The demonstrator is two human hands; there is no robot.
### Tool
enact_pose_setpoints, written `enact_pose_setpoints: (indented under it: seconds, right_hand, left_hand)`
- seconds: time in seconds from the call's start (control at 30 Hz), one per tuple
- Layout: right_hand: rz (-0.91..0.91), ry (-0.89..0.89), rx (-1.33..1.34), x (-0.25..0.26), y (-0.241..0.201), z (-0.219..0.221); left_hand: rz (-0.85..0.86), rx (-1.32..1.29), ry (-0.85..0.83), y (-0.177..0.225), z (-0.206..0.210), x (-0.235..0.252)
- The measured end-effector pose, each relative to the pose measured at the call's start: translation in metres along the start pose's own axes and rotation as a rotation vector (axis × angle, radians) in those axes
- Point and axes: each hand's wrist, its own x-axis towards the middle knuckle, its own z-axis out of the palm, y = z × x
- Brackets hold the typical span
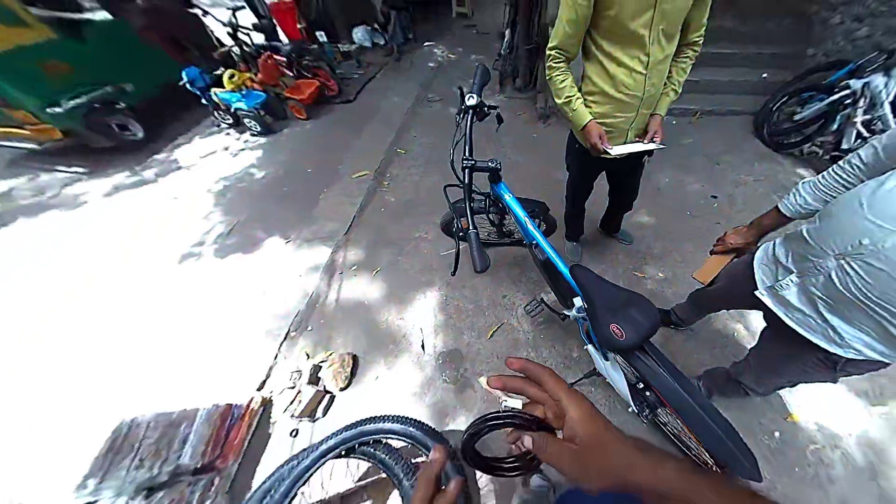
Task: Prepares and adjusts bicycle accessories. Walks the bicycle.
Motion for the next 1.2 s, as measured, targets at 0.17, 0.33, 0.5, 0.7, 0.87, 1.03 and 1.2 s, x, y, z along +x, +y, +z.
enact_pose_setpoints:
  seconds: [0.17, 0.33, 0.5, 0.7, 0.87, 1.03, 1.2]
  right_hand:
    - [-0.075, -0.105, -0.498, 0.034, -0.012, -0.052]
    - [-0.098, -0.099, -0.543, 0.07, -0.014, -0.114]
    - [-0.141, 0.091, -0.304, 0.101, 0.006, -0.172]
    - [0.0, 0.456, -0.308, 0.128, 0.012, -0.222]
    - [0.109, 0.543, -0.395, 0.142, 0.003, -0.253]
    - [0.009, 0.832, -0.373, 0.169, 0.006, -0.254]
    - [-0.053, 1.163, -0.135, 0.213, 0.009, -0.247]
  left_hand:
    - [-0.805, -0.88, -0.338, -0.034, 0.03, 0.076]
    - [-0.614, -1.003, -0.696, -0.064, 0.066, 0.139]
    - [-0.598, -0.919, -0.693, -0.083, 0.124, 0.208]
    - [-0.186, -0.368, -0.793, -0.107, 0.183, 0.267]
    - [0.297, -0.129, -0.733, -0.137, 0.223, 0.307]
    - [0.488, -0.123, -0.692, -0.165, 0.247, 0.354]
    - [0.649, -0.125, -0.749, -0.188, 0.258, 0.42]
